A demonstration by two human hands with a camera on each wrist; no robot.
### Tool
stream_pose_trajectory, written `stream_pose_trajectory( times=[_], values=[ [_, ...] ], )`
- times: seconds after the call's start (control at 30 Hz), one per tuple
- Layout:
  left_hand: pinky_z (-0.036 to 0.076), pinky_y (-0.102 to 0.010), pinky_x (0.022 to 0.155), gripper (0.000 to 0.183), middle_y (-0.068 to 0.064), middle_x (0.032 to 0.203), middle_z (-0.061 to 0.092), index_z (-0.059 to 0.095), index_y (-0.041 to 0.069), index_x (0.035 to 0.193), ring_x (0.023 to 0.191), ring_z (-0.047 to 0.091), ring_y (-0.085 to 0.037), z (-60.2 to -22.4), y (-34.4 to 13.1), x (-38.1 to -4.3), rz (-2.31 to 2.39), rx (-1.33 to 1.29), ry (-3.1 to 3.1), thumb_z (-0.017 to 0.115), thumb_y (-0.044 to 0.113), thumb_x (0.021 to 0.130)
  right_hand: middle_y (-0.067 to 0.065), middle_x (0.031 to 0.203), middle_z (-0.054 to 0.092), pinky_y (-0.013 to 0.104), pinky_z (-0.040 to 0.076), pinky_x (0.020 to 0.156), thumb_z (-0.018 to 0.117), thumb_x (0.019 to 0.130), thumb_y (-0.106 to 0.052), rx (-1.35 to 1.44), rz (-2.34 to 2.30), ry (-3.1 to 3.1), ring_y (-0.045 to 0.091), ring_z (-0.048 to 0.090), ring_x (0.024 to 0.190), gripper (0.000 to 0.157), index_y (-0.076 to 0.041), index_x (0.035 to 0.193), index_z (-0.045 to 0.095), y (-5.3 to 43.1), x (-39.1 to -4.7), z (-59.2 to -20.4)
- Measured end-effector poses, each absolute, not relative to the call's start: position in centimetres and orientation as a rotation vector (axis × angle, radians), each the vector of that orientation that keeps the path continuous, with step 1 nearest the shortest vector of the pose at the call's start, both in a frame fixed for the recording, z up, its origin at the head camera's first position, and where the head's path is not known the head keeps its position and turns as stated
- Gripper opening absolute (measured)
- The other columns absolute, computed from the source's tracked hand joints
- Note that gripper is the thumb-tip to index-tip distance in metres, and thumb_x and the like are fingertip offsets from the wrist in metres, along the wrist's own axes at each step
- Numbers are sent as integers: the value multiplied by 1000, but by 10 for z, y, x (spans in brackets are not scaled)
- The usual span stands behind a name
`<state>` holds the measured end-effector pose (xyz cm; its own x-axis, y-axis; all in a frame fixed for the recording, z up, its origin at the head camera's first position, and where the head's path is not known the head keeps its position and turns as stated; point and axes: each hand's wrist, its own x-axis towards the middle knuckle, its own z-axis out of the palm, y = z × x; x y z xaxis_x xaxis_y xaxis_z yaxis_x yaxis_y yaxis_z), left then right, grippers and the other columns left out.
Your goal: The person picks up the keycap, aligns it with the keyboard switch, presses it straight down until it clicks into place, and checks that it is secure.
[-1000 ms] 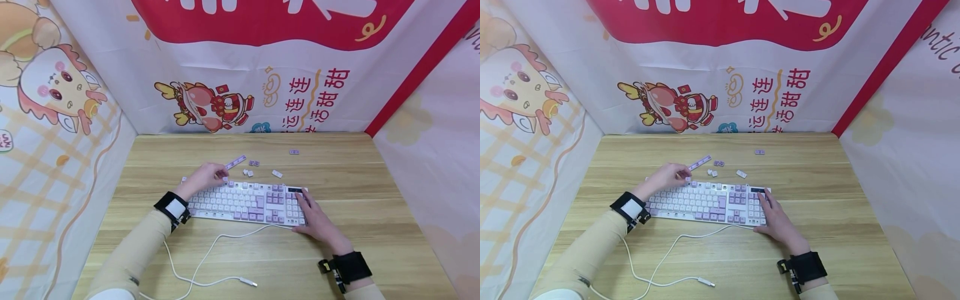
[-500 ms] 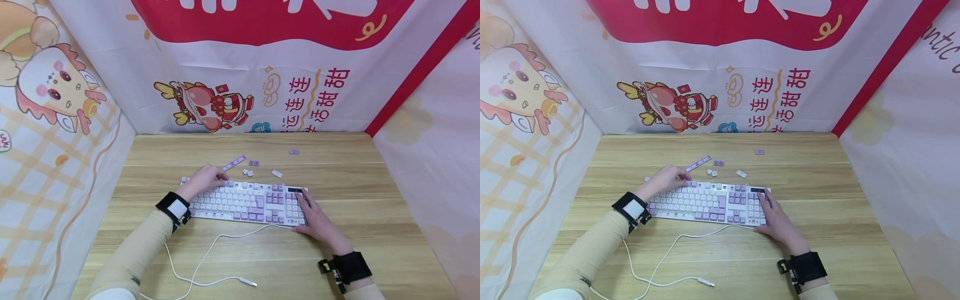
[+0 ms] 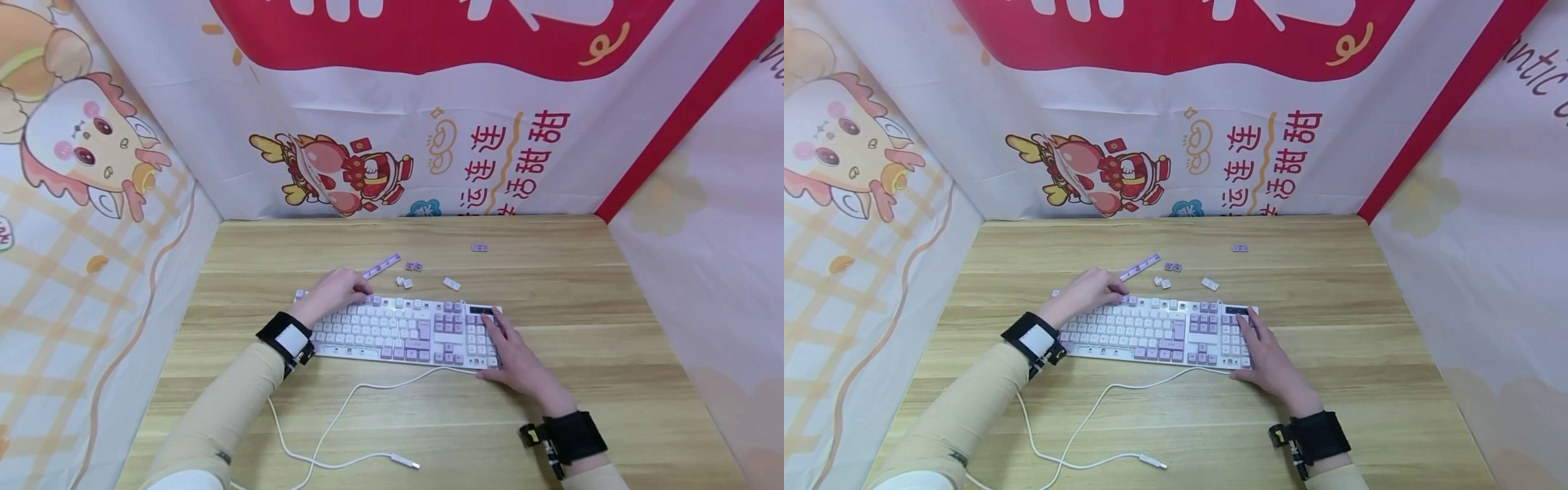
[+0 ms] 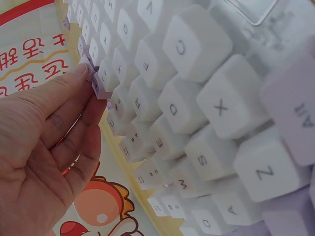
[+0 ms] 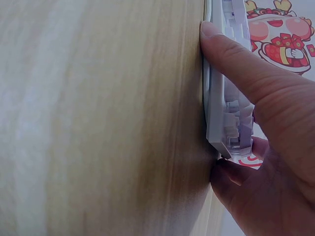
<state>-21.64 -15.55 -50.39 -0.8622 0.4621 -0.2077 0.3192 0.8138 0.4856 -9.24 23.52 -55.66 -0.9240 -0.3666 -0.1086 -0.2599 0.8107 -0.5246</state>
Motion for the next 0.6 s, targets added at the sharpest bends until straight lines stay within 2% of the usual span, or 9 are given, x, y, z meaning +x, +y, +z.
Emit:
stream_pose_trajectory(
  times=[0.43,0.6],
  values=[
    [50,-30,79,12,6,92,73,78,23,101,83,61,-11,-498,-147,-215,546,559,2681,76,21,89,25,166,6,61,36,114,86,76,-32,-488,-760,2794,51,26,146,110,-9,159,18,235,-92,-554],
    [51,-28,75,10,5,91,75,79,23,98,78,62,-9,-500,-145,-211,421,658,2765,76,24,89,25,166,6,61,37,113,87,75,-32,-492,-765,2799,52,27,145,110,-8,159,19,235,-92,-555]
  ],
)
